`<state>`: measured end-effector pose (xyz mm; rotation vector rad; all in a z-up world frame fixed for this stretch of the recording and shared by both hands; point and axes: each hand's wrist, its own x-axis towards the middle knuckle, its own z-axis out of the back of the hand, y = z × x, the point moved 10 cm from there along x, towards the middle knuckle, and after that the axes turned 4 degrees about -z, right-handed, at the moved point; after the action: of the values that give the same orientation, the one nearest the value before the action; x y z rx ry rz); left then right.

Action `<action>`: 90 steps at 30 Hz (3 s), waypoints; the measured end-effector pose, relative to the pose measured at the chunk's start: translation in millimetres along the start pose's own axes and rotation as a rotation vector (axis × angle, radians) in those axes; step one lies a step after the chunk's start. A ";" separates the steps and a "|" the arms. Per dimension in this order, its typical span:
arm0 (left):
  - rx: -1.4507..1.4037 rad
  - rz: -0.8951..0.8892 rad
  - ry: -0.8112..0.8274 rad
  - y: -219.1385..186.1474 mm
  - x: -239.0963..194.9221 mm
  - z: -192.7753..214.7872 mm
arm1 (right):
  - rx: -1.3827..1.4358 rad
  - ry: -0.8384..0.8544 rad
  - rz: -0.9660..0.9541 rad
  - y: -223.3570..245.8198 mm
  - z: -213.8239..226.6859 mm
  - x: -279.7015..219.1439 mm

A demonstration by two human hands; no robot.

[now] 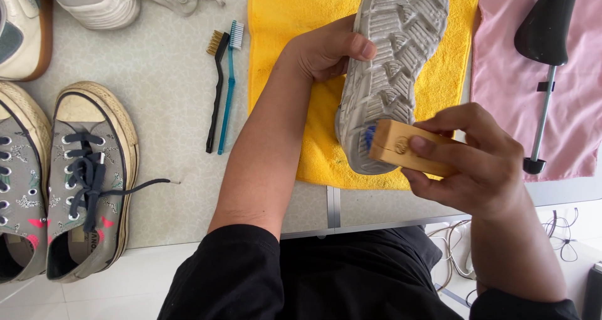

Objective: The person scrubs the sole of a grey sneaker using a small wooden brush with blue bristles. The shoe is held over a yellow towel on a table, and the person systematically cleans the tread pattern of the sole.

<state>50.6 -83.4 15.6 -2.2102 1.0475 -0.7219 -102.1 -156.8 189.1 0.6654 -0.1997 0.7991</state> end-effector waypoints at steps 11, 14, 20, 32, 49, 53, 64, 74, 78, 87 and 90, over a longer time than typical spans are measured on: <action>-0.020 -0.034 0.000 2.2 2.2 2.5 | 0.032 0.014 -0.115 -25.5 17.7 -33.4; -0.037 -0.059 0.011 -2.2 1.6 -3.4 | 0.066 0.004 -0.179 -31.7 25.2 -18.7; -0.082 -0.102 0.072 -9.5 2.9 -12.0 | -0.047 -0.050 0.052 -1.8 2.0 52.0; 0.010 -0.015 0.030 -4.8 4.8 -9.1 | -0.031 0.158 0.127 51.6 -22.1 39.6; -0.119 -0.041 0.009 7.0 10.0 3.8 | -0.215 -0.049 0.076 -30.8 1.3 47.5; -0.052 -0.023 0.038 -3.5 6.0 -10.7 | -0.330 -0.028 0.184 15.0 -12.1 42.3; -0.003 0.013 -0.030 0.1 6.5 -2.7 | -0.137 0.103 0.147 31.1 -18.2 19.2; -0.109 0.003 -0.049 7.2 9.0 4.3 | -0.185 -0.073 0.117 -59.6 12.9 44.5; -0.079 0.014 -0.031 4.4 6.8 -0.1 | -0.256 -0.056 0.195 -34.5 0.0 30.2; -0.045 0.003 0.002 1.8 7.1 -7.1 | -0.148 0.030 0.295 40.5 -16.5 11.3; -0.021 -0.024 0.014 -1.6 8.5 -4.3 | -0.017 0.064 0.305 30.8 -15.4 12.0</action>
<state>53.0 -90.6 21.5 -2.2423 1.0419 -0.7411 -117.1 -124.4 196.6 0.5997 -0.2533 1.1083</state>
